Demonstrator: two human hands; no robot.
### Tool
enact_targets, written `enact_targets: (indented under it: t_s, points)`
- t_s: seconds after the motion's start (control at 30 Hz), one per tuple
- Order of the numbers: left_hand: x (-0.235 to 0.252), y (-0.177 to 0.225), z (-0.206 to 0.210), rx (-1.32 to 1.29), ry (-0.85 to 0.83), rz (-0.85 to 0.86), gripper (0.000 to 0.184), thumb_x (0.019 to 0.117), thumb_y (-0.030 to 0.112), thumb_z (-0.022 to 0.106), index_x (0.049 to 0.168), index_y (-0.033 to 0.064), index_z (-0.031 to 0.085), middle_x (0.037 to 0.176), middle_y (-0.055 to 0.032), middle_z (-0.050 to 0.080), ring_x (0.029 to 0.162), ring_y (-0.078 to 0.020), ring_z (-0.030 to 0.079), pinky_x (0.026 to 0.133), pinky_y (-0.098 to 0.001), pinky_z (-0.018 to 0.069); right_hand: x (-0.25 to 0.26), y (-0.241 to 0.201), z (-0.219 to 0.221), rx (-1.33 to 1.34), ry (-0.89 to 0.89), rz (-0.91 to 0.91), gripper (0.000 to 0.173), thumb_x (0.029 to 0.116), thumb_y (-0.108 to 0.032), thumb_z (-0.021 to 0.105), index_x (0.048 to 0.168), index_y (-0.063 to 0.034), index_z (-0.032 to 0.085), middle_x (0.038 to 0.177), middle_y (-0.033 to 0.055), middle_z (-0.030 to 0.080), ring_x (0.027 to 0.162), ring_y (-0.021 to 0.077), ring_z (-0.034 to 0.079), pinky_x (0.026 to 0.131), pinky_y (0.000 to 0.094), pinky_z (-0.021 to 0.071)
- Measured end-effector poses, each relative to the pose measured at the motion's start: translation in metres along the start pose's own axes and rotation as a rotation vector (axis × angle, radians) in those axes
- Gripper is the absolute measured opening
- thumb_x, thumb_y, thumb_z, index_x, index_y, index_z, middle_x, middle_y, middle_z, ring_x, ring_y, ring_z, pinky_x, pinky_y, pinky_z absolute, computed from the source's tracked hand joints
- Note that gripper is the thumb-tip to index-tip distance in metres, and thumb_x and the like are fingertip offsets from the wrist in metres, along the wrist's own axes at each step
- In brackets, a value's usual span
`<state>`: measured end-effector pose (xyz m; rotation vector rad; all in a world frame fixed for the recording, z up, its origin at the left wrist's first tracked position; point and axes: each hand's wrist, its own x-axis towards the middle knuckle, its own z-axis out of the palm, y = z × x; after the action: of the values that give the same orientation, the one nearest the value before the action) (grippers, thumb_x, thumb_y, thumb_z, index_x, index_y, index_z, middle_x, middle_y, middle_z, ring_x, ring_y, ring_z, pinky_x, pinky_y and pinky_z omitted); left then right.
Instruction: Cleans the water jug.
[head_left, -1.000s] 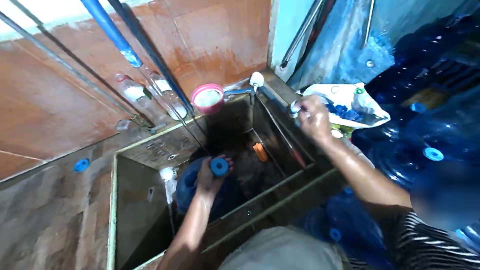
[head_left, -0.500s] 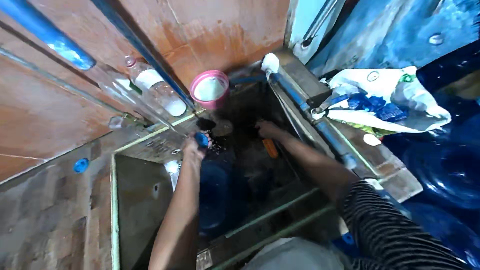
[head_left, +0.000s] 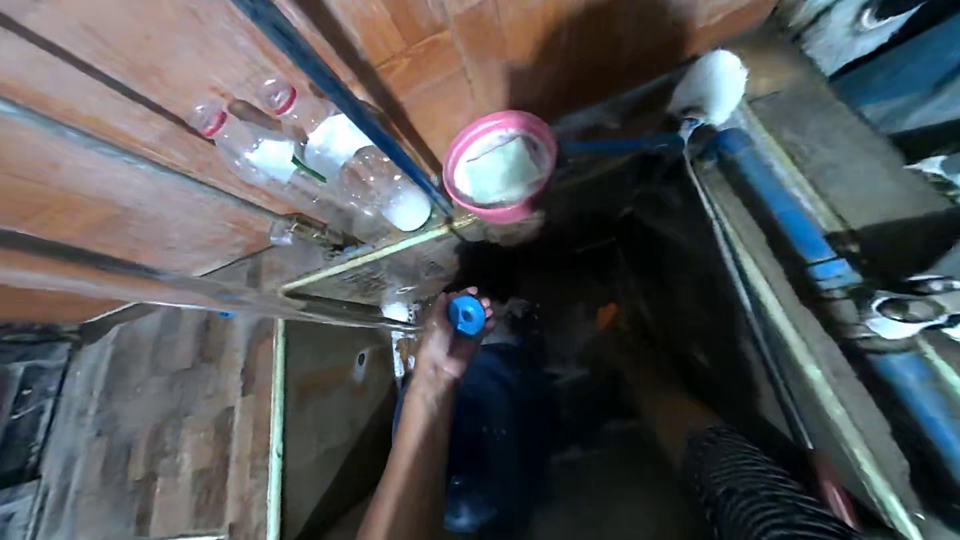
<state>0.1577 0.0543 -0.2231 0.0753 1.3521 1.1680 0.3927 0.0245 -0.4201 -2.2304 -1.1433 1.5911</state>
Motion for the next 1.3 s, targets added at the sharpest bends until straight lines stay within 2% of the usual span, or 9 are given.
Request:
enact_targets:
  t_s: [0.13,0.23,0.33,0.47,0.6,0.93,1.03,1.17,1.3]
  points:
    - [0.005,-0.002,0.004,0.039,0.106,0.004,0.050,0.1116,0.044,0.022,0.106,0.0046,0.053,0.082,-0.0117,0.061,0.067,-0.0224,0.063,0.060,-0.0352,0.0559,0.043,-0.057,0.023,0.087,-0.178,-0.263,0.058,0.1103,-0.025,0.046,0.159,0.0021,0.028,0.151,0.0286,0.047,0.136,0.0381,0.052,0.114,0.0493,0.0421]
    - [0.008,0.001,-0.005,0.113,0.192,0.049,0.037,0.1121,0.034,0.029,0.111,0.0047,0.051,0.081,-0.0110,0.058,0.064,-0.0214,0.060,0.056,-0.0351,0.0540,-0.033,-0.125,0.007,0.228,-0.219,-0.636,0.052,0.1065,-0.020,0.054,0.152,-0.0009,0.040,0.139,0.0244,0.059,0.123,0.0321,0.062,0.106,0.0477,0.0498]
    - [-0.018,-0.002,0.002,0.110,0.140,0.099,0.039,0.1124,0.037,0.025,0.115,0.0075,0.051,0.084,-0.0073,0.059,0.068,-0.0157,0.059,0.057,-0.0323,0.0526,-0.125,-0.162,0.001,0.158,-0.321,-0.912,0.070,0.0993,-0.024,0.067,0.161,-0.0129,0.035,0.146,0.0180,0.058,0.131,0.0254,0.059,0.114,0.0434,0.0451]
    - [-0.041,-0.016,0.013,0.154,0.013,0.138,0.046,0.1135,0.037,0.026,0.130,0.0013,0.050,0.102,-0.0145,0.060,0.084,-0.0213,0.061,0.073,-0.0376,0.0548,-0.136,-0.182,-0.009,-0.070,-0.126,-0.815,0.058,0.1055,-0.031,0.058,0.159,-0.0215,0.040,0.136,0.0255,0.062,0.125,0.0434,0.060,0.106,0.0620,0.0450]
    - [-0.048,0.007,-0.001,0.095,0.022,0.180,0.042,0.1120,0.036,0.028,0.117,0.0034,0.053,0.088,-0.0114,0.060,0.073,-0.0199,0.061,0.064,-0.0386,0.0541,-0.194,-0.147,0.013,-0.170,-0.061,-0.939,0.047,0.1049,-0.030,0.055,0.150,-0.0179,0.055,0.134,0.0226,0.066,0.121,0.0391,0.065,0.105,0.0557,0.0486]
    - [-0.068,0.000,-0.014,0.231,0.048,0.292,0.045,0.1130,0.033,0.030,0.126,-0.0031,0.054,0.100,-0.0161,0.061,0.083,-0.0227,0.060,0.074,-0.0417,0.0529,-0.228,-0.156,0.013,-0.188,0.022,-0.953,0.045,0.1063,-0.031,0.052,0.147,-0.0125,0.058,0.129,0.0253,0.067,0.120,0.0425,0.065,0.104,0.0584,0.0472]
    - [-0.056,-0.008,-0.008,0.158,0.001,0.332,0.033,0.1093,0.026,0.035,0.112,-0.0004,0.055,0.088,-0.0118,0.057,0.074,-0.0197,0.057,0.066,-0.0387,0.0515,-0.205,-0.181,-0.004,-0.043,0.012,-0.818,0.044,0.1072,-0.031,0.054,0.146,-0.0110,0.057,0.133,0.0251,0.065,0.125,0.0404,0.061,0.108,0.0567,0.0446]
    - [-0.059,0.002,-0.013,0.340,-0.040,0.529,0.042,0.1138,0.019,0.024,0.138,-0.0078,0.046,0.121,-0.0207,0.058,0.101,-0.0191,0.058,0.090,-0.0346,0.0498,-0.213,-0.181,0.005,-0.008,-0.097,-0.912,0.042,0.1056,-0.026,0.056,0.143,-0.0055,0.060,0.134,0.0228,0.065,0.126,0.0343,0.061,0.110,0.0503,0.0446]
    - [-0.059,-0.006,-0.002,0.299,-0.175,0.343,0.047,0.1127,0.040,0.027,0.126,0.0032,0.053,0.094,-0.0101,0.062,0.078,-0.0180,0.062,0.069,-0.0380,0.0558,-0.185,-0.190,0.003,-0.047,-0.053,-0.890,0.038,0.1064,-0.028,0.056,0.139,-0.0094,0.064,0.130,0.0234,0.067,0.121,0.0397,0.063,0.105,0.0583,0.0475]
